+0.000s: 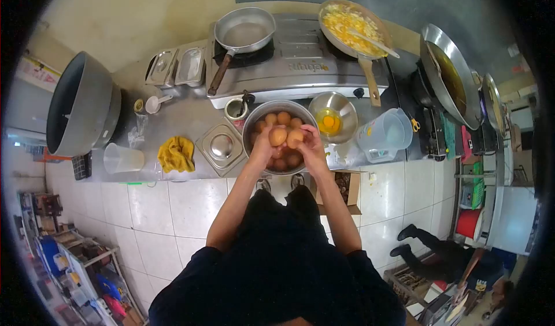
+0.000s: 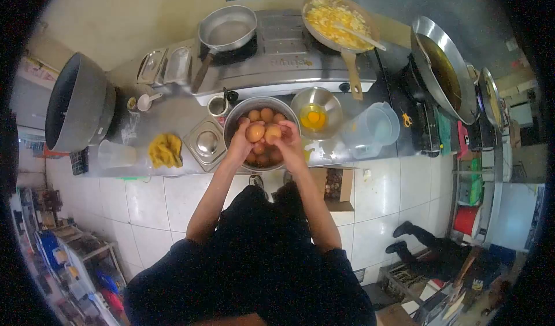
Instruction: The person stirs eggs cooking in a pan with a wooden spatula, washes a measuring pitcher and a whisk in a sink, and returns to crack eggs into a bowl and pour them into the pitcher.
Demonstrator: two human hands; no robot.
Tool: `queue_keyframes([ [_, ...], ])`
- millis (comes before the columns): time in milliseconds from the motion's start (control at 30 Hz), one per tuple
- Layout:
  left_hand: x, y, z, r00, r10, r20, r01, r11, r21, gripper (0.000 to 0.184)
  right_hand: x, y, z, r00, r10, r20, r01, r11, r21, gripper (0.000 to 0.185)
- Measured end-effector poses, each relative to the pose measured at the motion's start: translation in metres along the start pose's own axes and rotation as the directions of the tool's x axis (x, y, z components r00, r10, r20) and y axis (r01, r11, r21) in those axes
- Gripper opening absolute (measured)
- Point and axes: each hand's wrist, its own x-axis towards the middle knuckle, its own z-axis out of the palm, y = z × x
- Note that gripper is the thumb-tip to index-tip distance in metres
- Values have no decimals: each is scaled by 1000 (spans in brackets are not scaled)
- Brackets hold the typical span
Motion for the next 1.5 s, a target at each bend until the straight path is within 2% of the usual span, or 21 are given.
queue_keyframes([
  [67, 9, -9, -12, 999, 34, 42, -31, 997, -68, 45, 4, -2, -2, 981, 184, 58, -187, 836, 515, 38],
  [100, 13, -13, -15, 994, 65, 90, -54, 990, -127, 43, 6, -2, -3, 980, 186, 65, -192, 838, 511, 38],
  [167, 8, -10, -1, 997, 81, 4, -79, 984, -160, 43, 11, -6, 0, 999, -44, 10, 43, 994, 101, 44],
  [233, 3, -5, 15, 992, 87, -87, -102, 977, -189, 43, 10, -29, 3, 996, -85, -15, 85, 996, 8, 44],
  [300, 1, -2, 25, 992, 84, -96, -96, 987, -131, 42, 11, -62, 10, 850, -511, 127, 478, 650, -591, 42],
  [400, 4, -6, 49, 985, 155, -81, -165, 977, -131, 43, 22, -58, 5, 840, -473, 265, 517, 551, -656, 40],
  [533, 10, -4, 60, 981, 189, -34, -191, 979, -68, 45, 26, -67, -13, 793, -593, 139, 531, 562, -634, 43],
  [633, 13, -2, 70, 965, 257, 54, -256, 966, -19, 47, 32, -69, -28, 849, -479, 223, 491, 560, -667, 40],
  [700, 12, 7, 78, 970, 239, 46, -240, 907, 345, 47, 39, -49, -48, 862, -470, 191, 478, 626, -616, 43],
  [733, 15, 14, 81, 970, 238, 51, -241, 907, 346, 47, 44, -49, -53, 957, -285, 56, 288, 909, -302, 43],
  [767, 18, 20, 84, 947, 284, 152, -321, 799, 508, 47, 46, -49, -59, 999, -44, 6, 43, 996, 84, 43],
  [833, 32, 26, 88, 917, 296, 267, -398, 659, 638, 48, 49, -53, -78, 998, 41, 48, -49, 986, 159, 46],
  [900, 58, 34, 92, 882, 176, 438, -463, 502, 731, 45, 55, -55, -94, 996, -22, 90, 28, 997, -71, 46],
  [933, 71, 31, 97, 859, 247, 449, -512, 446, 734, 45, 62, -45, -109, 997, -32, 73, 43, 986, -162, 45],
  [967, 85, 32, 102, 859, 238, 454, -512, 446, 734, 45, 66, -41, -118, 998, -32, 63, 42, 986, -161, 45],
  [1067, 123, 35, 113, 760, 99, 642, -645, 6, 764, 40, 78, -27, -140, 992, -103, 70, 117, 963, -243, 43],
  [1167, 145, 29, 121, 696, 61, 716, -700, -166, 694, 42, 87, -20, -153, 988, -153, 29, 154, 925, -348, 43],
  [1233, 154, 30, 120, 678, 82, 731, -715, -159, 681, 39, 93, -21, -158, 927, -354, 126, 358, 732, -579, 45],
  [1333, 160, 27, 119, 664, 122, 737, -721, -157, 675, 37, 95, -23, -159, 877, -446, 178, 425, 549, -720, 47],
  [1400, 157, 26, 123, 669, 131, 732, -714, -161, 681, 37, 94, -35, -144, 876, -468, 118, 410, 593, -693, 46],
  [1500, 138, 36, 144, 708, 37, 705, -706, 32, 707, 39, 87, -37, -133, 887, -462, -18, 344, 686, -641, 44],
])
